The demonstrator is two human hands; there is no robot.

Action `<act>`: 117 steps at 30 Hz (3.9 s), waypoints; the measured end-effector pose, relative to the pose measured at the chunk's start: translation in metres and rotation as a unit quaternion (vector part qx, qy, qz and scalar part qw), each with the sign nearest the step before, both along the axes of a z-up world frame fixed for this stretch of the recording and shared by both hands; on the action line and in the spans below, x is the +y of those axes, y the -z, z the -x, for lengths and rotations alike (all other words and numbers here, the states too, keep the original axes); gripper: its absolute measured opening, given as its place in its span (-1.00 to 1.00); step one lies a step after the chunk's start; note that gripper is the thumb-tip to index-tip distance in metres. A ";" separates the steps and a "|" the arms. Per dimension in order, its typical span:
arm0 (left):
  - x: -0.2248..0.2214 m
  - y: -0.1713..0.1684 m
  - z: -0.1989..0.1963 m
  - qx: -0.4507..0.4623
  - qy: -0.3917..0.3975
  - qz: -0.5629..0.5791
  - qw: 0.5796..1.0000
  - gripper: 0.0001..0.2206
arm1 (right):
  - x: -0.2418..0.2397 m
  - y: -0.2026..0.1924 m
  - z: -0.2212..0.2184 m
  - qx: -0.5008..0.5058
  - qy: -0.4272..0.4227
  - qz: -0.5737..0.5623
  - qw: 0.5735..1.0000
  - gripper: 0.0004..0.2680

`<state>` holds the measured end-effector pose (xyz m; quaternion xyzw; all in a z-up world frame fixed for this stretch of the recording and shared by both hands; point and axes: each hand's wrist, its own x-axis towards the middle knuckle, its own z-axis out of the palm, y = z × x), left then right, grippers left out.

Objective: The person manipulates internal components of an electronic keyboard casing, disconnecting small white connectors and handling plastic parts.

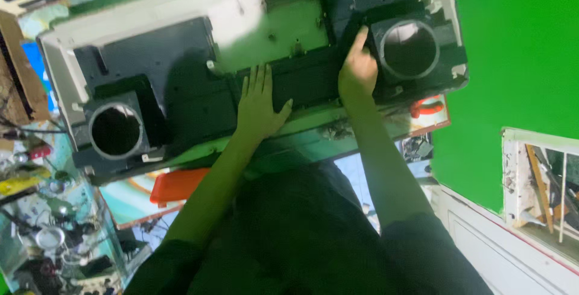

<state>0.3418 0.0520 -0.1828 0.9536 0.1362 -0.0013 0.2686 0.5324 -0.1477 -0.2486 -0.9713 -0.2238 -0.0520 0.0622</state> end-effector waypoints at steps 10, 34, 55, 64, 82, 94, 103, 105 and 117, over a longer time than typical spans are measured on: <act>0.002 0.004 -0.002 -0.003 0.007 0.003 1.000 -0.11 | 0.070 0.001 0.084 0.061 -0.087 -0.239 0.965 -0.56; 0.001 0.006 -0.003 -0.008 -0.002 0.006 1.000 -0.20 | -0.008 -0.040 0.059 -0.001 -0.098 0.040 0.994 -0.90; 0.003 0.010 0.000 -0.008 -0.019 0.034 0.999 -0.38 | -0.006 -0.053 0.072 0.053 -0.118 -0.224 0.966 -0.93; 0.015 0.033 0.031 -0.123 -0.154 0.165 0.966 -0.47 | -0.058 -0.064 0.048 0.084 -0.073 -0.075 0.991 -0.95; 0.024 0.065 0.051 -0.335 -0.221 0.460 0.792 -0.21 | 0.060 -0.054 0.065 0.285 -0.170 -0.076 0.940 -0.83; 0.024 0.068 0.037 -0.340 -0.213 0.474 0.784 -0.22 | 0.121 0.002 0.134 -0.091 -0.325 -0.112 0.935 -0.84; 0.033 0.071 0.031 -0.155 -0.303 0.387 0.857 -0.41 | 0.090 -0.067 0.126 0.231 -0.357 -0.066 0.903 -0.86; 0.022 0.053 0.043 -0.090 -0.268 0.261 0.923 -0.42 | 0.081 -0.079 0.125 0.304 -0.280 -0.104 0.905 -0.85; -0.013 -0.003 0.041 -0.175 -0.165 0.114 0.964 -0.46 | -0.032 -0.136 0.007 0.035 -0.159 -0.315 0.935 -0.85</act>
